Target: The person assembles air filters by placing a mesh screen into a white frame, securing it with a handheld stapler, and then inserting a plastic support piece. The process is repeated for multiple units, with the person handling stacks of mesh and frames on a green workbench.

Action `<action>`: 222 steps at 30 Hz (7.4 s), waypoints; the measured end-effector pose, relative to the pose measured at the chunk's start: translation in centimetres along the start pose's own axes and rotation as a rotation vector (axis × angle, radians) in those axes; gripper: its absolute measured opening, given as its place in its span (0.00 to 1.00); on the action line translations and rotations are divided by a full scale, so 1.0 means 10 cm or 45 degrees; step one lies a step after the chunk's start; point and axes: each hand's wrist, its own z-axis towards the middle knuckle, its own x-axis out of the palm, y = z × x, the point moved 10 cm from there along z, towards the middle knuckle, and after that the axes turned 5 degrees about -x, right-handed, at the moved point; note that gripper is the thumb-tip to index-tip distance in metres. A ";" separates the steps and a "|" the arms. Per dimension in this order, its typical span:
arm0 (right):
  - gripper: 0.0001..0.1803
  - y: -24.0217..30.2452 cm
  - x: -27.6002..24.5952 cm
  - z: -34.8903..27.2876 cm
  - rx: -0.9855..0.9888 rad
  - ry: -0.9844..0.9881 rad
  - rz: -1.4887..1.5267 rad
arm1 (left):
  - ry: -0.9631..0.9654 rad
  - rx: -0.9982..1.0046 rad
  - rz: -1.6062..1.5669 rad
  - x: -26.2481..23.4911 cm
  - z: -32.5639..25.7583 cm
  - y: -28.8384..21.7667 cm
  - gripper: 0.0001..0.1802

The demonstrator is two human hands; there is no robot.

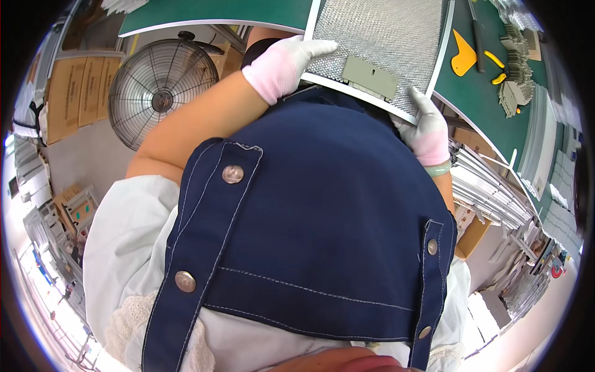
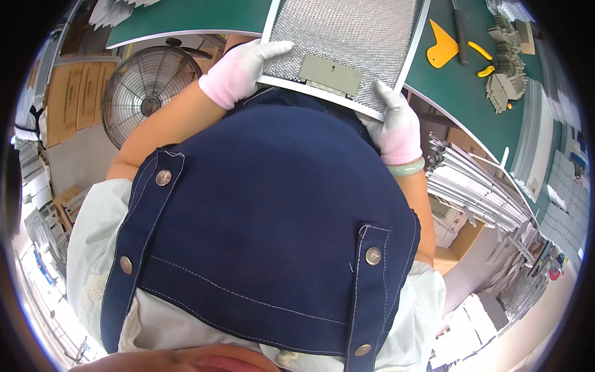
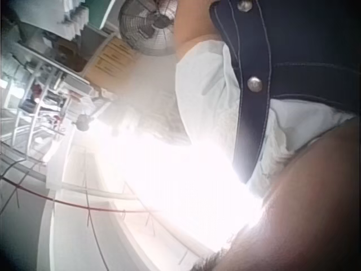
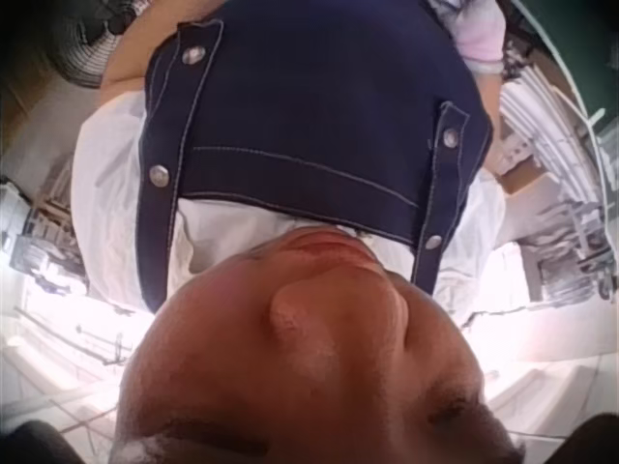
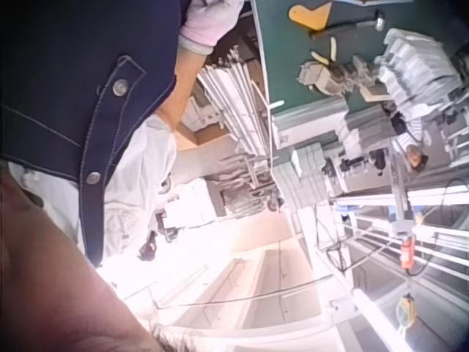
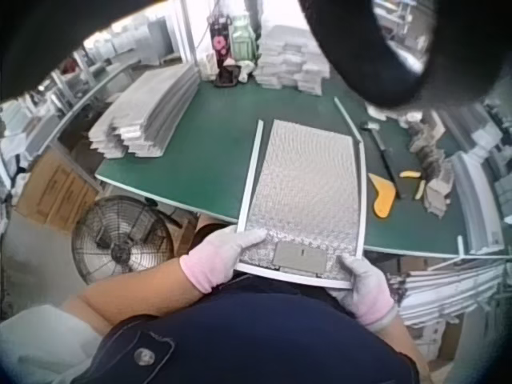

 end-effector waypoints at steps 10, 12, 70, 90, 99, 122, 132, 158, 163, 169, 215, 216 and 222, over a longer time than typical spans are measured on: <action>0.13 -0.08 0.01 0.00 0.123 0.184 -0.240 | -0.058 -0.077 0.187 0.00 -0.06 -0.03 0.18; 0.12 -0.07 -0.02 0.02 0.107 0.141 -0.160 | 0.015 -0.102 0.189 0.14 -0.16 -0.08 0.19; 0.13 0.42 0.02 -0.05 -0.451 0.372 -0.815 | 0.118 0.230 0.738 0.17 -0.31 -0.41 0.19; 0.22 0.55 0.25 -0.07 -0.374 0.427 -0.384 | 0.121 0.247 0.795 0.27 -0.38 -0.54 0.24; 0.23 0.48 0.03 -0.04 -0.491 0.278 -0.377 | 0.100 0.004 1.158 0.37 -0.69 -0.45 0.23; 0.25 0.61 0.28 -0.15 -0.530 0.392 -0.575 | 0.310 0.261 0.572 0.33 -0.47 -0.61 0.21; 0.25 0.72 0.41 -0.37 -0.695 0.396 -0.585 | 0.038 0.417 0.946 0.50 -0.52 -1.11 0.24; 0.28 0.87 0.79 -0.89 -1.016 0.555 -0.654 | 0.106 0.768 1.022 1.00 -0.57 -2.26 0.29; 0.32 0.86 0.81 -0.88 -1.008 0.614 -0.730 | 0.022 0.815 1.008 1.11 -0.60 -2.50 0.28; 0.33 0.82 0.77 -0.91 -1.024 0.658 -0.691 | 0.155 0.875 0.775 1.26 -0.60 -2.68 0.28; 0.19 1.96 1.70 -1.30 -1.681 0.177 -2.514 | 0.560 0.581 2.610 2.50 -0.78 -1.62 0.15; 0.19 1.95 1.64 -1.25 -1.722 0.170 -2.491 | 0.562 0.629 2.554 2.43 -0.73 -1.61 0.15; 0.20 1.92 1.63 -1.12 -1.692 0.272 -2.426 | 0.229 1.379 2.739 2.25 -0.85 -1.68 0.14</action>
